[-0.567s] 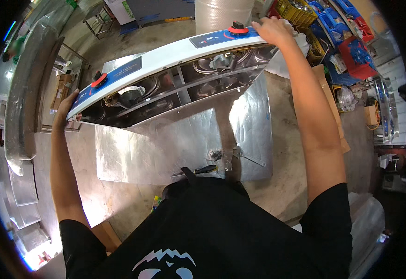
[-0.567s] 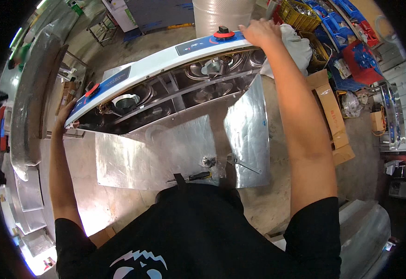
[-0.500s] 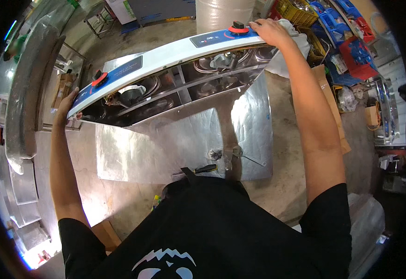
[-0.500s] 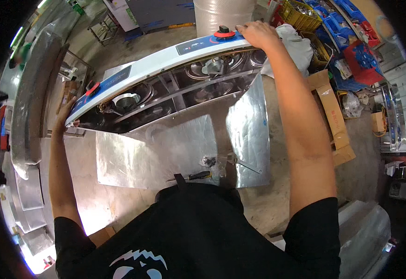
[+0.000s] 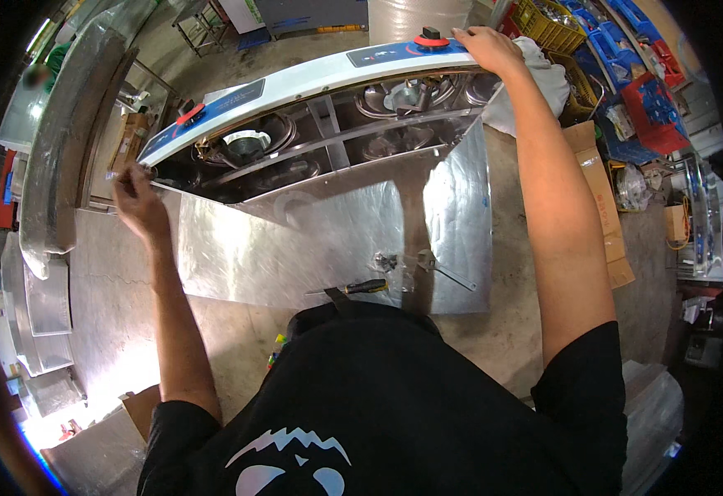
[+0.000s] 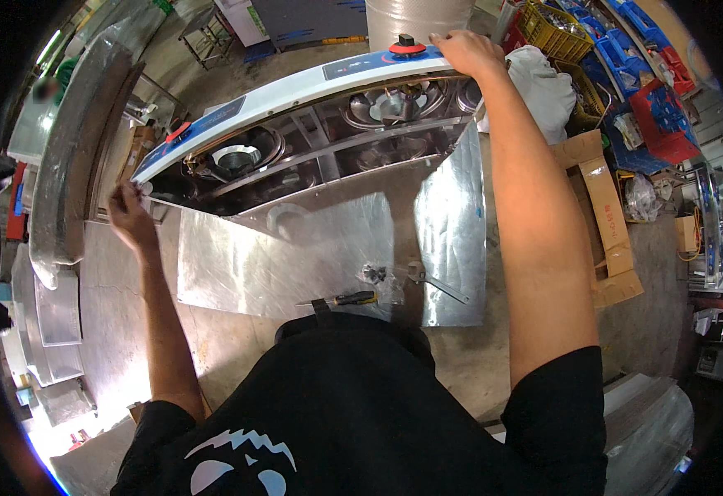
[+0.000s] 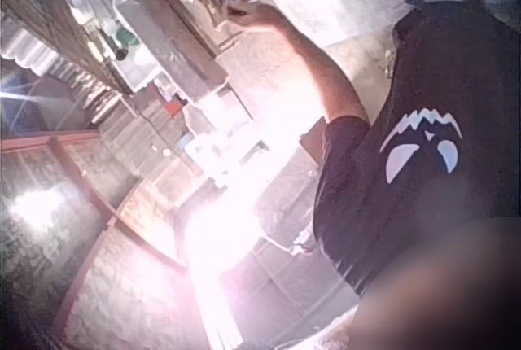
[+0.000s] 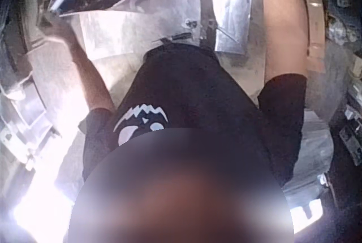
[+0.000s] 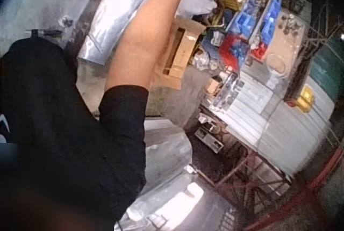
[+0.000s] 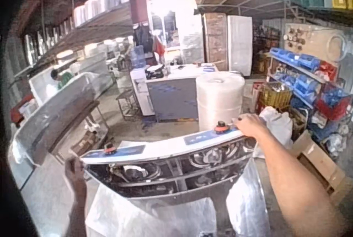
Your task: The person retrieves a screwdriver and wrench from a toolbox, then assembles a two-burner gas stove on a metal workbench. They tighten knobs and internal components using the tools, flip the stove to access the underside, and continue securing parts.
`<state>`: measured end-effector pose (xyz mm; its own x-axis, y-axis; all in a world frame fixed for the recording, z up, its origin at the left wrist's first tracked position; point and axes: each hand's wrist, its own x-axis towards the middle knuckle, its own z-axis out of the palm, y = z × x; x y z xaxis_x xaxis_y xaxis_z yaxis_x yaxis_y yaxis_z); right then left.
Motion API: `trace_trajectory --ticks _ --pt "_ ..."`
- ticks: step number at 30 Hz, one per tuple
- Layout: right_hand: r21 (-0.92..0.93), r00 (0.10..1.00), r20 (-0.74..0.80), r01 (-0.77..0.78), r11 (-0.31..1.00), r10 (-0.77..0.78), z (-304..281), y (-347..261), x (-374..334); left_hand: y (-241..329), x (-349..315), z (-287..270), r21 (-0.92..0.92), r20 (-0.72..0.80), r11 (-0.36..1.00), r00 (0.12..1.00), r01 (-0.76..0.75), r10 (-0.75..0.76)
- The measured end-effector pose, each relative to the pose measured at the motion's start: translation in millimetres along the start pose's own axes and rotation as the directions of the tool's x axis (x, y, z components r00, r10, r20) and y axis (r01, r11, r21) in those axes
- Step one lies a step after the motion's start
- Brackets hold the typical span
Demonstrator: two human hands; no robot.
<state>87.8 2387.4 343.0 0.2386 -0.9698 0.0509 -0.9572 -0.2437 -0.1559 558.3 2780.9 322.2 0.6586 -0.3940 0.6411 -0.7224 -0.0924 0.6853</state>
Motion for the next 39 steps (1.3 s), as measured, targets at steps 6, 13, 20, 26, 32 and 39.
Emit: trace_trajectory --ticks 6,13,20,26,32,39 --pt "0.031 0.999 -0.033 -0.001 1.000 0.002 -0.8 -1.6 -5.4 37.5 -130.4 23.5 -0.195 0.412 0.910 0.872 0.367 -0.263" --pt "0.060 0.998 -0.058 0.030 0.998 -0.027 6.0 3.6 4.5 43.9 -181.8 34.1 -0.075 0.637 0.853 0.683 0.517 -0.357" --pt "0.066 1.000 0.008 0.012 0.998 -0.012 -1.9 3.9 5.5 51.6 -202.0 33.8 -0.103 0.633 0.779 0.645 0.618 -0.428" --pt "0.050 0.998 -0.016 0.054 0.997 -0.053 3.2 8.3 11.0 52.8 -150.5 15.7 -0.019 0.463 0.905 0.806 0.425 -0.368" --pt "0.065 0.996 -0.010 0.085 0.994 -0.085 2.4 10.9 11.9 49.4 7.7 -3.9 0.000 0.256 0.999 0.966 -0.037 0.036" --pt "0.080 0.997 -0.012 0.073 0.994 -0.072 1.4 10.0 8.2 42.0 42.7 6.9 -0.125 0.102 0.992 0.995 0.036 -0.024"
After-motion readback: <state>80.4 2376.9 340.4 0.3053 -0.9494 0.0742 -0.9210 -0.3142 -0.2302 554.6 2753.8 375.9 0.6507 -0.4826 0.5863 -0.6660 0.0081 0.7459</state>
